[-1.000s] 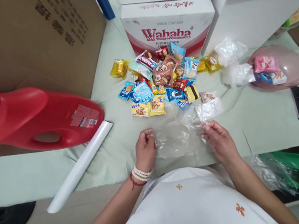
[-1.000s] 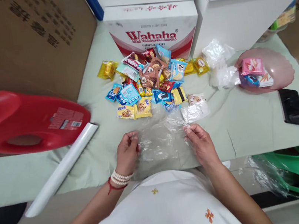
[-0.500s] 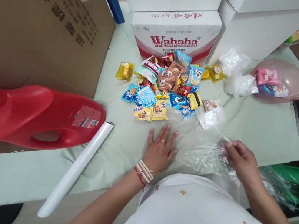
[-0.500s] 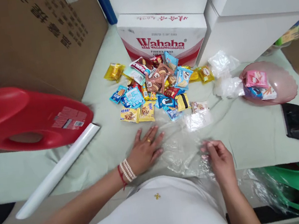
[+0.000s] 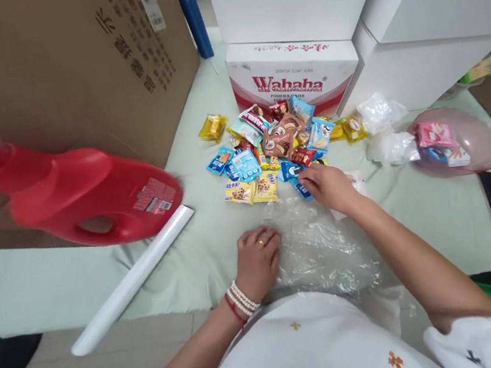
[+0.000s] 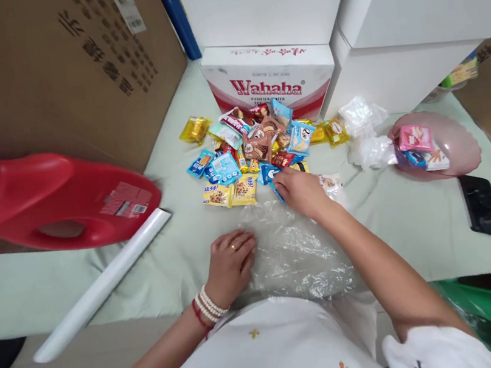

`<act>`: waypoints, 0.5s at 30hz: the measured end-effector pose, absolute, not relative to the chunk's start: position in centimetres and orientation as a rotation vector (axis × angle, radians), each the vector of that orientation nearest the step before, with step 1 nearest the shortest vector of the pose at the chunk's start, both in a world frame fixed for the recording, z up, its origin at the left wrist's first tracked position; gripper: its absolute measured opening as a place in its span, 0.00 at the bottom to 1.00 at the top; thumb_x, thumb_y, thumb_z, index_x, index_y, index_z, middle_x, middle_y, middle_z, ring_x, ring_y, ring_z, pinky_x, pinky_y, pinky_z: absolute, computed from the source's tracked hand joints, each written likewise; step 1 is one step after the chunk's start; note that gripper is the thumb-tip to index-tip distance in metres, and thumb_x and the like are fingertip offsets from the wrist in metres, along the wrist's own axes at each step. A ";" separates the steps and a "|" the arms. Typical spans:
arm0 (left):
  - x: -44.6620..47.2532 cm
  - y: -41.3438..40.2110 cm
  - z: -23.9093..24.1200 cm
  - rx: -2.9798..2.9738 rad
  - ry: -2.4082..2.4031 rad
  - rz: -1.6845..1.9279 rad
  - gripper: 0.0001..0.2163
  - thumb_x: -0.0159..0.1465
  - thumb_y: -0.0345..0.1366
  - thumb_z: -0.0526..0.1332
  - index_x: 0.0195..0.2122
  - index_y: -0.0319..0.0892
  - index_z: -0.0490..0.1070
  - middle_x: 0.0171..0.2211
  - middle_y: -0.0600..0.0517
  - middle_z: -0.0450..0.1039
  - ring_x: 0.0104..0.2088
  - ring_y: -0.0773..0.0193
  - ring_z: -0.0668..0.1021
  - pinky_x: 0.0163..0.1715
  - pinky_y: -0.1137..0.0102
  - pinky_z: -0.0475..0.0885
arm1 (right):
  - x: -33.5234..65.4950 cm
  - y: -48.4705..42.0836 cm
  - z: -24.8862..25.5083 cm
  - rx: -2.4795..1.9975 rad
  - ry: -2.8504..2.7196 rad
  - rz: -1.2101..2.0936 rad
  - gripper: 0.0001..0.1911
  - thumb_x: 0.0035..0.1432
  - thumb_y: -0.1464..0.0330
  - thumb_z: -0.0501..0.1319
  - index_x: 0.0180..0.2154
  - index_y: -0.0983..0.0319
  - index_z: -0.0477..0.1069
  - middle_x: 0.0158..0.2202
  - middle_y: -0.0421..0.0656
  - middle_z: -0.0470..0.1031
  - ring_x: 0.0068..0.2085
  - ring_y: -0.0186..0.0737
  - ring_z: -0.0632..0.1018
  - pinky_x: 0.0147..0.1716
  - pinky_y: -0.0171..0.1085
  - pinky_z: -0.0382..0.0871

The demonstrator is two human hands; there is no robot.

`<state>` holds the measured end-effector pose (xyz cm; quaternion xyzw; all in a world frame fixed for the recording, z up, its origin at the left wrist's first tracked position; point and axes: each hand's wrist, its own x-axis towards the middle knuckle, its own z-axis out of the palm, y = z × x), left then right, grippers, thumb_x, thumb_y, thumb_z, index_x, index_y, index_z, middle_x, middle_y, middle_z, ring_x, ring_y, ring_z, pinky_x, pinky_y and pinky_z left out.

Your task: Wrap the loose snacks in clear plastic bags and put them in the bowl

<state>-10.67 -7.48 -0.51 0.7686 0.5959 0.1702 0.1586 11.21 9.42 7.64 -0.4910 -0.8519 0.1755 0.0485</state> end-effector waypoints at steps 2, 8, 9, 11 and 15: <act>-10.7 -7.5 -0.6 2.280 1.677 0.440 0.16 0.71 0.36 0.56 0.57 0.49 0.76 0.63 0.45 0.74 0.67 0.48 0.69 0.67 0.39 0.53 | 7.8 11.5 6.9 -1.544 -2.747 0.444 0.18 0.73 0.64 0.50 0.54 0.59 0.75 0.53 0.50 0.77 0.49 0.47 0.79 0.44 0.38 0.68; -11.5 -8.6 -0.7 2.331 1.573 0.329 0.25 0.72 0.41 0.56 0.69 0.49 0.62 0.72 0.45 0.59 0.72 0.49 0.61 0.71 0.38 0.39 | 7.0 13.7 5.1 -1.778 -2.724 0.292 0.21 0.70 0.61 0.56 0.61 0.60 0.70 0.63 0.54 0.68 0.53 0.51 0.78 0.44 0.40 0.71; -11.7 -8.7 -0.7 2.328 1.562 0.328 0.25 0.72 0.41 0.56 0.70 0.49 0.62 0.73 0.46 0.58 0.73 0.49 0.60 0.72 0.38 0.38 | 7.5 13.7 5.0 -1.770 -2.720 0.295 0.25 0.69 0.60 0.58 0.63 0.60 0.68 0.64 0.54 0.66 0.53 0.52 0.78 0.44 0.40 0.71; -11.8 -8.7 -0.8 2.319 1.551 0.339 0.24 0.72 0.43 0.55 0.70 0.50 0.62 0.73 0.47 0.57 0.73 0.50 0.59 0.72 0.39 0.36 | 8.4 13.6 4.9 -1.785 -2.741 0.271 0.30 0.66 0.60 0.62 0.66 0.59 0.65 0.65 0.54 0.65 0.53 0.53 0.78 0.43 0.41 0.72; -11.9 -8.5 -0.8 2.290 1.561 0.389 0.24 0.72 0.47 0.56 0.69 0.51 0.64 0.72 0.46 0.59 0.73 0.50 0.60 0.72 0.40 0.38 | 8.9 13.2 5.9 -1.806 -2.844 0.275 0.24 0.67 0.62 0.60 0.63 0.59 0.70 0.62 0.53 0.68 0.51 0.52 0.78 0.41 0.40 0.72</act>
